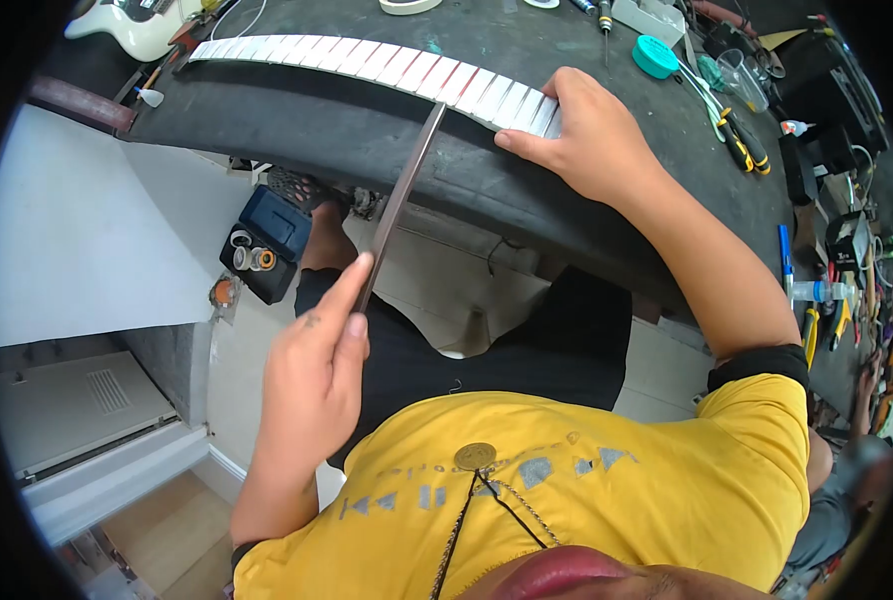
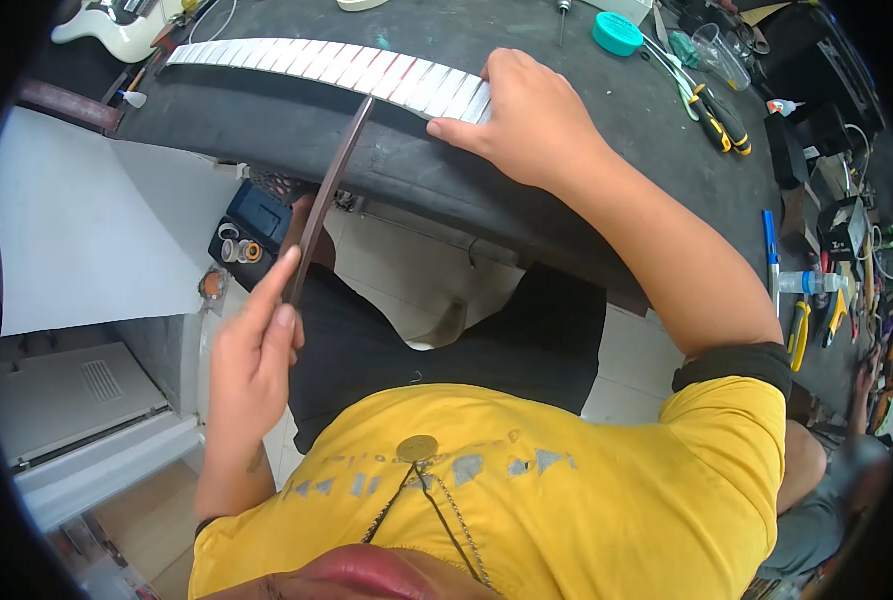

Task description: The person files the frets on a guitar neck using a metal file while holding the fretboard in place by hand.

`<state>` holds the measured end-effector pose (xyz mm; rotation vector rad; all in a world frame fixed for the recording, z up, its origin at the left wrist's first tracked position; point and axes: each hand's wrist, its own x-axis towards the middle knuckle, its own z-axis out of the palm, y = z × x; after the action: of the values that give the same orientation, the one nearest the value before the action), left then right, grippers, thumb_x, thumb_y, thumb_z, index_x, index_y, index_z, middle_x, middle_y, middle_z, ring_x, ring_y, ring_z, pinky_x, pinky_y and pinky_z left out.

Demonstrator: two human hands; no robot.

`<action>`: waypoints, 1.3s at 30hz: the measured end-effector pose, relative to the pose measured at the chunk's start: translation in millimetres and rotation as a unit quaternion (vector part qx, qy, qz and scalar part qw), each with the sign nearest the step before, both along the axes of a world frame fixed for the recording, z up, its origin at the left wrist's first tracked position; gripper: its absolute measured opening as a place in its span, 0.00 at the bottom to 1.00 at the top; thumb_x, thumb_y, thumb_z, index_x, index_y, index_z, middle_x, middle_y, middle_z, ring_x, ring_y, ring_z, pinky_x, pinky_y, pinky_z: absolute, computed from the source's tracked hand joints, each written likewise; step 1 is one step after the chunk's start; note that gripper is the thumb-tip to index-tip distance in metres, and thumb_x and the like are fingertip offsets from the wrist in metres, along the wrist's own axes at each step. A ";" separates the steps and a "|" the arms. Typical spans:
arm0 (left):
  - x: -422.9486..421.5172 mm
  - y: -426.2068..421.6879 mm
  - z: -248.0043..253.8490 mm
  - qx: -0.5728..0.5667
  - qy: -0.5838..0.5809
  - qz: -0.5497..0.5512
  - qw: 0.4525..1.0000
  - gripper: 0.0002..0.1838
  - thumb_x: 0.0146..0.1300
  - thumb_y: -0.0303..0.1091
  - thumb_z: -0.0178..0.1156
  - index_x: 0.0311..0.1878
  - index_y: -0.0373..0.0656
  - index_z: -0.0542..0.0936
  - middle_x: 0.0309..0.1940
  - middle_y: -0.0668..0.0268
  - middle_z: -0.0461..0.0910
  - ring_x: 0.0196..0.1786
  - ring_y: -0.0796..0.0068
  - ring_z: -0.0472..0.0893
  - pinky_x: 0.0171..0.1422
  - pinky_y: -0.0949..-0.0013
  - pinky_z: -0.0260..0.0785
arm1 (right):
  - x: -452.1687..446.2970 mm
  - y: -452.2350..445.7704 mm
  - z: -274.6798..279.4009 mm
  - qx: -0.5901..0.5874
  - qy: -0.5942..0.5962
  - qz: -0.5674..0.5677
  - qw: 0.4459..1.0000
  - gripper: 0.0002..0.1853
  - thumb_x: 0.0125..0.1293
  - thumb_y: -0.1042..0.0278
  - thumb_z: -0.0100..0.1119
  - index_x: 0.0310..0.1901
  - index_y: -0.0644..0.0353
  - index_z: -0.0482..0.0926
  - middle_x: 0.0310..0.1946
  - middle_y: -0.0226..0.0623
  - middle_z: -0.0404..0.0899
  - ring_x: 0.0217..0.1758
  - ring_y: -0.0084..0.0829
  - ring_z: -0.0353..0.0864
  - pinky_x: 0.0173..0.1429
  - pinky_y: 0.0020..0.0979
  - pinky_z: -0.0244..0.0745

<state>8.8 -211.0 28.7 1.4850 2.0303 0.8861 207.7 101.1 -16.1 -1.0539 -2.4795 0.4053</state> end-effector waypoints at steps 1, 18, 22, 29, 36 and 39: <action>-3.6 7.6 -2.8 0.017 -0.043 0.007 0.999 0.29 0.86 0.23 0.59 0.86 0.45 0.79 0.30 0.69 0.79 0.31 0.80 0.75 0.40 0.71 0.71 | 0.0 0.3 0.3 -0.002 0.001 0.000 1.000 0.38 0.66 0.37 0.84 0.53 0.70 0.83 0.52 0.55 0.87 0.57 0.56 0.89 0.62 0.50 0.84; -14.8 144.9 -15.1 0.099 0.092 -0.106 0.985 0.22 0.83 0.27 0.62 0.76 0.36 0.84 0.44 0.46 0.92 0.45 0.43 0.90 0.53 0.55 0.80 | -0.1 3.3 0.1 0.000 -0.018 0.003 1.000 0.39 0.65 0.36 0.85 0.53 0.70 0.82 0.51 0.55 0.87 0.56 0.57 0.89 0.61 0.50 0.84; -8.1 221.2 -13.4 0.102 0.146 -0.107 0.978 0.20 0.84 0.30 0.61 0.72 0.35 0.86 0.52 0.38 0.91 0.55 0.34 0.90 0.63 0.54 0.82 | -1.2 2.1 3.5 -0.019 -0.006 0.011 1.000 0.40 0.65 0.36 0.85 0.53 0.70 0.81 0.52 0.55 0.87 0.57 0.57 0.89 0.61 0.50 0.84; -14.2 39.3 -31.2 0.056 0.077 -0.061 0.994 0.28 0.78 0.24 0.68 0.79 0.46 0.84 0.35 0.46 0.89 0.39 0.40 0.91 0.56 0.44 0.83 | -1.7 1.5 4.6 -0.018 -0.013 0.000 1.000 0.40 0.66 0.36 0.85 0.53 0.71 0.81 0.51 0.55 0.87 0.56 0.57 0.89 0.61 0.50 0.84; -11.9 175.1 -9.9 0.081 0.176 -0.118 0.974 0.21 0.81 0.28 0.64 0.73 0.42 0.87 0.42 0.38 0.89 0.44 0.33 0.88 0.53 0.44 0.83 | 1.1 4.8 -1.0 -0.006 -0.001 0.009 1.000 0.40 0.65 0.35 0.85 0.53 0.70 0.81 0.51 0.55 0.87 0.56 0.57 0.89 0.61 0.51 0.84; -13.8 220.0 -39.5 0.189 0.186 -0.108 0.958 0.19 0.82 0.31 0.63 0.72 0.41 0.87 0.42 0.39 0.89 0.44 0.34 0.89 0.52 0.43 0.81 | 1.1 3.2 0.9 -0.008 -0.006 0.005 1.000 0.40 0.65 0.35 0.85 0.54 0.70 0.82 0.52 0.55 0.87 0.57 0.57 0.89 0.61 0.51 0.84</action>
<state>-5.0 8.9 -10.7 2.1800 1.9632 1.0032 208.8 104.3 -15.2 -1.0532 -2.4976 0.4236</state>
